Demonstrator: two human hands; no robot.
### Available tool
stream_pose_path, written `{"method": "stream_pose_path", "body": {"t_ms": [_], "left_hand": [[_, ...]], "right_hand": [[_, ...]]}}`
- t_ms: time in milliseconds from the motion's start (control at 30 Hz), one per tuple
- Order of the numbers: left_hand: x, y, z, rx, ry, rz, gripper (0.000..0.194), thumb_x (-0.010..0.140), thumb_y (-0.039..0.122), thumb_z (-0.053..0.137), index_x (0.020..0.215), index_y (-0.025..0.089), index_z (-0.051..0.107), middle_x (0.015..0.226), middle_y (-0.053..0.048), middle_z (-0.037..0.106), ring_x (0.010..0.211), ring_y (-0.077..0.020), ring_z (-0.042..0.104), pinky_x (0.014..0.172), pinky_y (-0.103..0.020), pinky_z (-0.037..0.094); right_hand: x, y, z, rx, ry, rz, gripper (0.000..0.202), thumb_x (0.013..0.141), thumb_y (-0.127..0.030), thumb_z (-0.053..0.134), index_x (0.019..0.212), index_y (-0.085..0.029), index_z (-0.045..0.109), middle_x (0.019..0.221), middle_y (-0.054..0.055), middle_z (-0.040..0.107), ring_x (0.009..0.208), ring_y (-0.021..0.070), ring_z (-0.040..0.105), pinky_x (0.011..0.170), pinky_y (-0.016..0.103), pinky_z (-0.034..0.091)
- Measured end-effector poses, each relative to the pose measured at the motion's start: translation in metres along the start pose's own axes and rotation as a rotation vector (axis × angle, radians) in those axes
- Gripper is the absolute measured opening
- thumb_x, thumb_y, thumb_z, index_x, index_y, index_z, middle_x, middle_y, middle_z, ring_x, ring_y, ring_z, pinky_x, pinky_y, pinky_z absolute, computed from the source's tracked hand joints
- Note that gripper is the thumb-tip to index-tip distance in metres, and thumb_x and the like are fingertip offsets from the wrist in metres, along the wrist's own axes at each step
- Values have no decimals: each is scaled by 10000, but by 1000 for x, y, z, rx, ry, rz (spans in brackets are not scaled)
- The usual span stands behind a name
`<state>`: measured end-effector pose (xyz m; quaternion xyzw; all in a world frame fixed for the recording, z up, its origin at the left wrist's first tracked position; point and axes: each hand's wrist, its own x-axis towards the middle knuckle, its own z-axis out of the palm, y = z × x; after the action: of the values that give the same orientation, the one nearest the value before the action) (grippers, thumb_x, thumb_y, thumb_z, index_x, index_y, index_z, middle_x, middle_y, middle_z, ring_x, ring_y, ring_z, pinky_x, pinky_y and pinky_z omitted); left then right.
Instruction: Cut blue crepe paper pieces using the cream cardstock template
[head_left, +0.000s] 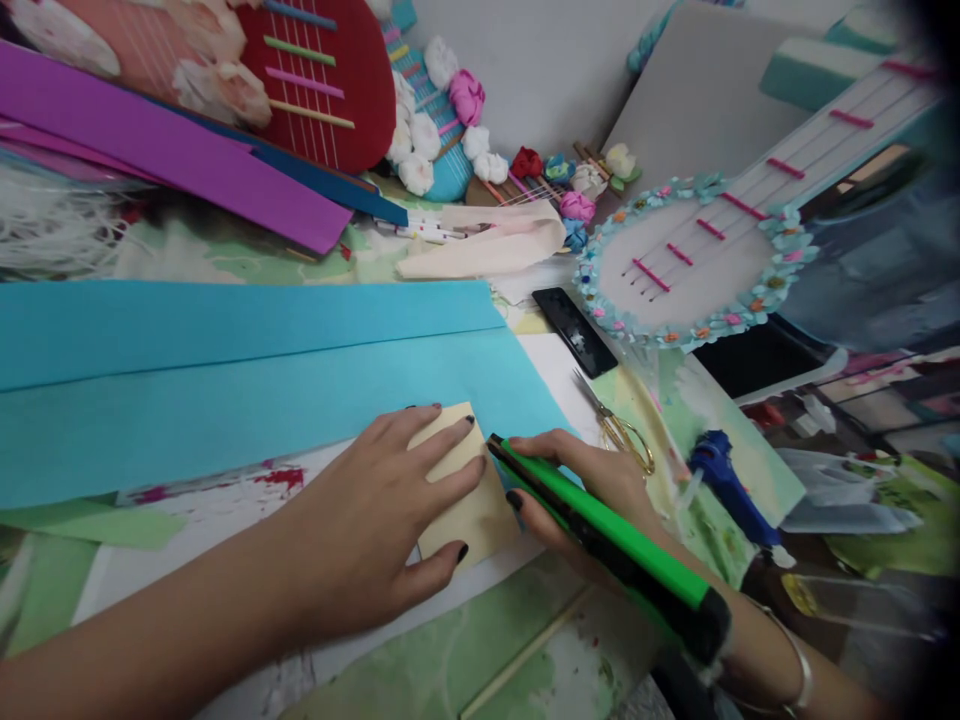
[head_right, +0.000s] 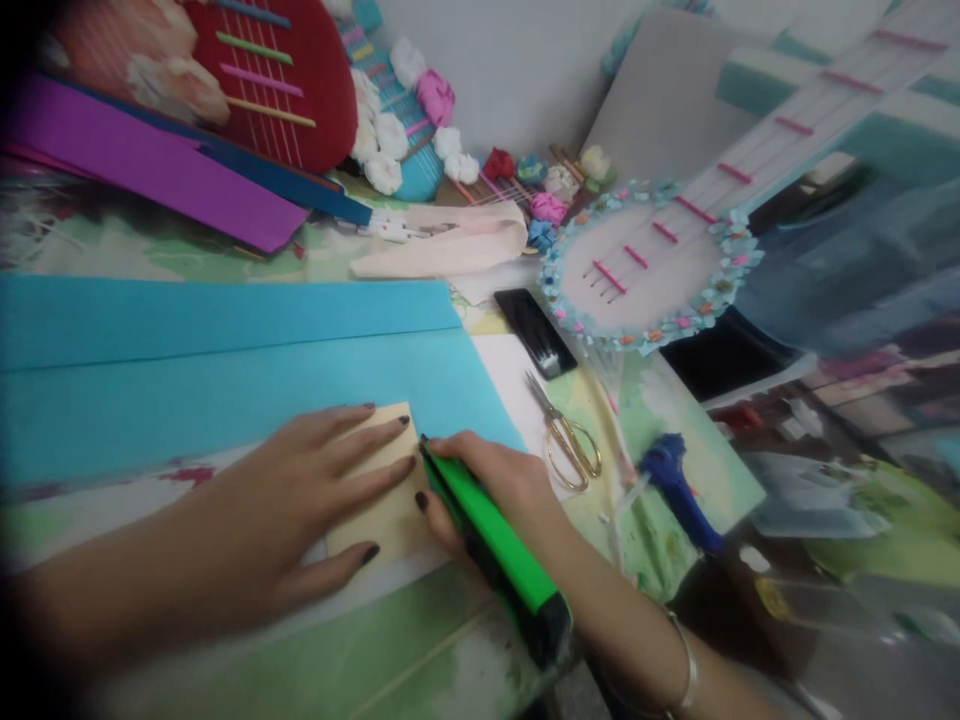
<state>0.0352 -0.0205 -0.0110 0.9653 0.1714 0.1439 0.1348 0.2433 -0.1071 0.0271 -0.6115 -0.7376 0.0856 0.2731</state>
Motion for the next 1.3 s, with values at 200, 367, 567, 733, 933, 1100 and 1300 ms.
{"method": "stream_pose_path", "body": {"t_ms": [200, 367, 567, 733, 933, 1100, 1300], "left_hand": [[-1, -2, 2, 32, -3, 11, 500, 850, 413, 562, 1312, 220, 567, 1445, -132, 482, 1288, -411, 426, 1032, -599, 381], [-2, -2, 3, 38, -4, 14, 504, 860, 417, 548, 1326, 225, 562, 1460, -129, 468, 1290, -410, 425, 1029, -598, 383], [-2, -2, 3, 39, -12, 13, 520, 854, 421, 561, 1341, 237, 545, 1468, -118, 460, 1294, -407, 424, 1029, -597, 386], [-1, -3, 3, 36, -18, 4, 520, 847, 424, 565, 1336, 246, 548, 1463, -119, 465, 1297, -412, 421, 1023, -604, 386], [-1, -3, 3, 30, 0, 2, 532, 844, 432, 570, 1341, 244, 545, 1468, -109, 464, 1296, -406, 426, 1029, -594, 386], [-1, -3, 3, 30, -11, 3, 527, 848, 426, 565, 1341, 240, 547, 1473, -111, 457, 1303, -405, 418, 1042, -599, 373], [-2, -3, 3, 24, -26, 0, 535, 848, 427, 569, 1351, 247, 537, 1474, -109, 455, 1309, -404, 407, 1034, -597, 381]], "right_hand": [[-27, 6, 15, 16, 95, 43, 312, 801, -206, 585, 1112, -222, 585, 855, 11, 751, 662, 131, 710, 603, 199, 528], [-36, 7, 22, 31, 116, 90, 325, 781, -190, 582, 1104, -222, 559, 692, -40, 697, 489, 93, 629, 495, 171, 483], [-32, 5, 25, -24, 190, 54, 278, 747, -205, 554, 1023, -228, 571, 675, -44, 696, 386, 77, 546, 438, 180, 451], [-36, 12, 24, -40, 171, 66, 352, 768, -205, 595, 1117, -237, 563, 685, -51, 692, 419, 86, 579, 484, 186, 488], [-36, 12, 24, -15, 119, 55, 358, 796, -208, 598, 1149, -243, 554, 817, -28, 726, 532, 93, 646, 550, 183, 516], [-37, 11, 25, -52, 143, 74, 353, 770, -210, 611, 1118, -245, 565, 715, -53, 698, 481, 94, 613, 515, 188, 495], [-33, 6, 27, -81, 190, 73, 299, 752, -207, 560, 1050, -221, 580, 604, -62, 658, 368, 85, 536, 407, 191, 426]]}}
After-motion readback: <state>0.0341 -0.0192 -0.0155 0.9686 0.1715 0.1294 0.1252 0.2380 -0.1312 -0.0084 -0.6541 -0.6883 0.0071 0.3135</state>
